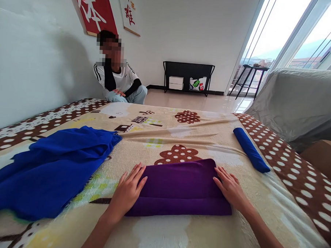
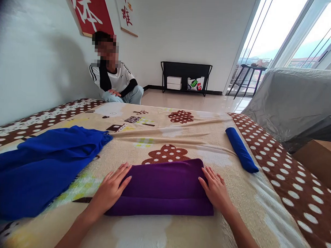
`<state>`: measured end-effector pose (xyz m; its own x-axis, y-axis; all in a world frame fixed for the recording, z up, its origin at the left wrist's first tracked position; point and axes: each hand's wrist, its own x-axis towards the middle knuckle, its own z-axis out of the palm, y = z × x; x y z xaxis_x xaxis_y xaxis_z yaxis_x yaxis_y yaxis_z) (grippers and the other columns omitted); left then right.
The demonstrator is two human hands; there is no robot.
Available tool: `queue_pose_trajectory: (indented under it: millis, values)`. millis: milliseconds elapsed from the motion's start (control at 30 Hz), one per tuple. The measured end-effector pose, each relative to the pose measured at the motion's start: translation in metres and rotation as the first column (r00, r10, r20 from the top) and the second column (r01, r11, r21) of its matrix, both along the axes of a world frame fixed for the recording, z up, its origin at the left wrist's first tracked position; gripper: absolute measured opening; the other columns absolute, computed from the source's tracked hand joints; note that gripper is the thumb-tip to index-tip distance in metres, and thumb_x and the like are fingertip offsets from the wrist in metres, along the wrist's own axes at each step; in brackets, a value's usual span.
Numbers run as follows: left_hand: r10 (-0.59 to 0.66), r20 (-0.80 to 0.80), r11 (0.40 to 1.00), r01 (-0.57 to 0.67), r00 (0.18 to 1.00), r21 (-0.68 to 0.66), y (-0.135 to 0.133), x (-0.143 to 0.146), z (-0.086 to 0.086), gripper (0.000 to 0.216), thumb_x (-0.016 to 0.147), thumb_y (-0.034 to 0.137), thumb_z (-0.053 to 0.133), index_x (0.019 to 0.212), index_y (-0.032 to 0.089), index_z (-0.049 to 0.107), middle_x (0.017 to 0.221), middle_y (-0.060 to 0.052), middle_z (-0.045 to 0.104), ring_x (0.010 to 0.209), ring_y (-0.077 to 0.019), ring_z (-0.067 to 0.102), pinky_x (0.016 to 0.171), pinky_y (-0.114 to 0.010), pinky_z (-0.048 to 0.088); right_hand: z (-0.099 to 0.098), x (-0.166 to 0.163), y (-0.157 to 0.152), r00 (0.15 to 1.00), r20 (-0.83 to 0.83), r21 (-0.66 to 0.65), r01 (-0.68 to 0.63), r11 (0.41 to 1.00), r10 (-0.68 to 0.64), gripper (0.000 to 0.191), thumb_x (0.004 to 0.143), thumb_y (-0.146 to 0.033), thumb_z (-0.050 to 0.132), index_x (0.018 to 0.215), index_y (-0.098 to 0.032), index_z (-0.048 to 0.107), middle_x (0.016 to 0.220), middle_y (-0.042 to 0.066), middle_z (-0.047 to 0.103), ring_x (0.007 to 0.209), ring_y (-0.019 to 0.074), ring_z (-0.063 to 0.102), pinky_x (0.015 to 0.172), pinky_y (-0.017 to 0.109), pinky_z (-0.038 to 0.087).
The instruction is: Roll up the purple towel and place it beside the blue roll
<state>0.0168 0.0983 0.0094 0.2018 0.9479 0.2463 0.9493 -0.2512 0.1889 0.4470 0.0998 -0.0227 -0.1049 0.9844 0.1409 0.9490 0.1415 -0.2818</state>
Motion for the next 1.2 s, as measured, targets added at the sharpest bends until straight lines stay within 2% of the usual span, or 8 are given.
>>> queue_pose_trajectory:
  millis: [133,267,433,567,700,933,1067,1200]
  values:
    - [-0.177,-0.022,0.947,0.176,0.984,0.269,-0.06,-0.008,0.009,0.048,0.095,0.021,0.048,0.143,0.024,0.047,0.146,-0.007,0.053,0.137,-0.0216,0.046,0.112,-0.039,0.036,0.003,0.01,-0.064,0.989,0.038,0.181,-0.145,0.973,0.14,0.048,0.1,-0.039,0.043,0.147,-0.032,0.04,0.152,0.002,0.044,0.14,0.0187,0.042,0.113,0.04,0.033]
    - [-0.256,-0.11,0.91,0.278,0.96,0.308,-0.095,-0.004,-0.007,0.051,0.084,0.011,0.052,0.135,0.018,0.054,0.128,-0.008,0.064,0.124,-0.0217,0.054,0.107,-0.035,0.037,-0.009,0.002,-0.106,0.936,0.187,0.313,-0.345,0.885,0.299,0.059,0.092,-0.022,0.051,0.149,-0.024,0.037,0.144,0.002,0.054,0.134,0.0181,0.048,0.107,0.034,0.034]
    - [-0.179,-0.14,0.921,0.216,0.974,0.325,-0.077,0.005,-0.026,0.05,0.082,0.001,0.044,0.128,0.017,0.056,0.118,-0.008,0.068,0.111,-0.0217,0.06,0.103,-0.04,0.036,-0.02,-0.013,-0.089,0.963,0.162,0.364,-0.262,0.894,0.216,0.05,0.087,-0.012,0.049,0.136,-0.021,0.051,0.128,0.004,0.065,0.118,0.0204,0.058,0.101,0.038,0.035]
    - [-0.138,-0.129,0.941,0.17,0.982,0.293,-0.056,0.013,-0.013,0.044,0.081,-0.004,0.043,0.114,0.017,0.062,0.108,-0.007,0.07,0.103,-0.0225,0.063,0.097,-0.041,0.037,-0.004,-0.02,-0.067,0.973,0.069,0.326,-0.23,0.917,0.22,0.038,0.081,-0.007,0.048,0.115,-0.019,0.059,0.111,0.005,0.068,0.105,0.0208,0.061,0.097,0.039,0.038]
    - [-0.147,-0.127,0.953,0.175,0.981,0.248,-0.059,0.012,0.004,0.043,0.077,-0.005,0.043,0.106,0.018,0.065,0.098,-0.004,0.07,0.095,-0.0217,0.064,0.092,-0.039,0.038,0.018,-0.022,-0.076,0.969,0.065,0.294,-0.249,0.923,0.24,0.034,0.078,-0.007,0.051,0.109,-0.019,0.06,0.104,0.003,0.067,0.099,0.0198,0.06,0.096,0.039,0.04]
    - [-0.114,-0.145,0.993,0.111,0.983,-0.025,-0.087,-0.006,0.01,0.04,0.077,-0.003,0.039,0.087,0.024,0.066,0.081,0.002,0.069,0.083,-0.0184,0.066,0.089,-0.04,0.036,0.022,-0.017,-0.109,0.966,0.021,-0.04,-0.257,0.966,0.258,0.035,0.078,-0.01,0.048,0.105,-0.023,0.064,0.098,0.001,0.068,0.093,0.0181,0.065,0.096,0.04,0.046]
    - [-0.028,-0.235,0.972,0.082,0.972,0.221,-0.084,0.028,0.015,0.04,0.082,0.001,0.038,0.095,0.022,0.07,0.099,-0.005,0.073,0.098,-0.0254,0.066,0.095,-0.048,0.034,0.025,-0.048,-0.099,0.983,0.078,0.062,-0.172,0.983,0.167,0.053,0.075,-0.005,0.042,0.121,-0.02,0.064,0.119,0.008,0.067,0.11,0.0232,0.062,0.098,0.044,0.047]
    - [-0.306,-0.24,0.883,0.369,0.921,0.291,-0.079,0.088,0.012,0.043,0.09,0.015,0.045,0.131,0.019,0.06,0.13,-0.005,0.067,0.119,-0.0203,0.06,0.104,-0.037,0.036,0.034,-0.105,-0.082,0.942,0.028,0.043,-0.335,0.941,0.334,0.064,0.082,-0.008,0.041,0.144,-0.023,0.048,0.151,0.002,0.047,0.137,0.02,0.045,0.112,0.041,0.039]
